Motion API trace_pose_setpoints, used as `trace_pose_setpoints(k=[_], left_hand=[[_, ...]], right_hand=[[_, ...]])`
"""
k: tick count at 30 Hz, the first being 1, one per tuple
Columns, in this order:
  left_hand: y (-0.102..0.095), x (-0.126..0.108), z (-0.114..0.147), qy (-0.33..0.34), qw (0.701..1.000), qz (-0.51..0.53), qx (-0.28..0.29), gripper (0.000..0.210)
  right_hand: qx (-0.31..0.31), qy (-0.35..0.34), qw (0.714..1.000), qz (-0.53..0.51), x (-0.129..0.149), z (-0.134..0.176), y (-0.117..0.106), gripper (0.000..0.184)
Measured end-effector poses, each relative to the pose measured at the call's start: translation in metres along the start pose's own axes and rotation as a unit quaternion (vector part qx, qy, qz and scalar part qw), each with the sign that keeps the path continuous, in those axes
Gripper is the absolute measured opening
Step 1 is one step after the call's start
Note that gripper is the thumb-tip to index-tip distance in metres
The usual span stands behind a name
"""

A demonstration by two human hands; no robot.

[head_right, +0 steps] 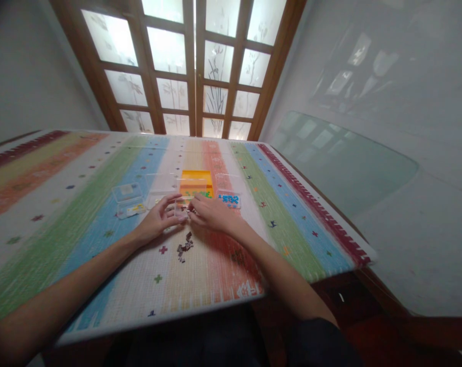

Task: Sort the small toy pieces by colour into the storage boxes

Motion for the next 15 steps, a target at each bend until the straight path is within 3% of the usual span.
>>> trace_pose_setpoints(k=[8,15], left_hand=[[0.001,0.006,-0.002,0.003,0.999,0.020,0.024,0.071],[0.001,0.005,-0.001,-0.006,1.000,0.017,0.018,0.071]], right_hand=[[0.015,-0.021,0.999,-0.029,0.000,-0.029,0.008,0.015],[-0.036,-0.036,0.997,-0.064,-0.004,-0.021,-0.005,0.019]])
Point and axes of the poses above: each hand's wrist, its own z-axis away from the middle knuckle, its own y-axis out of the palm, x = y × z, the point moved 8 cm from there along -z, towards the middle knuckle, and after that the axes turned 7 degrees about -z, right-handed, at the moved point
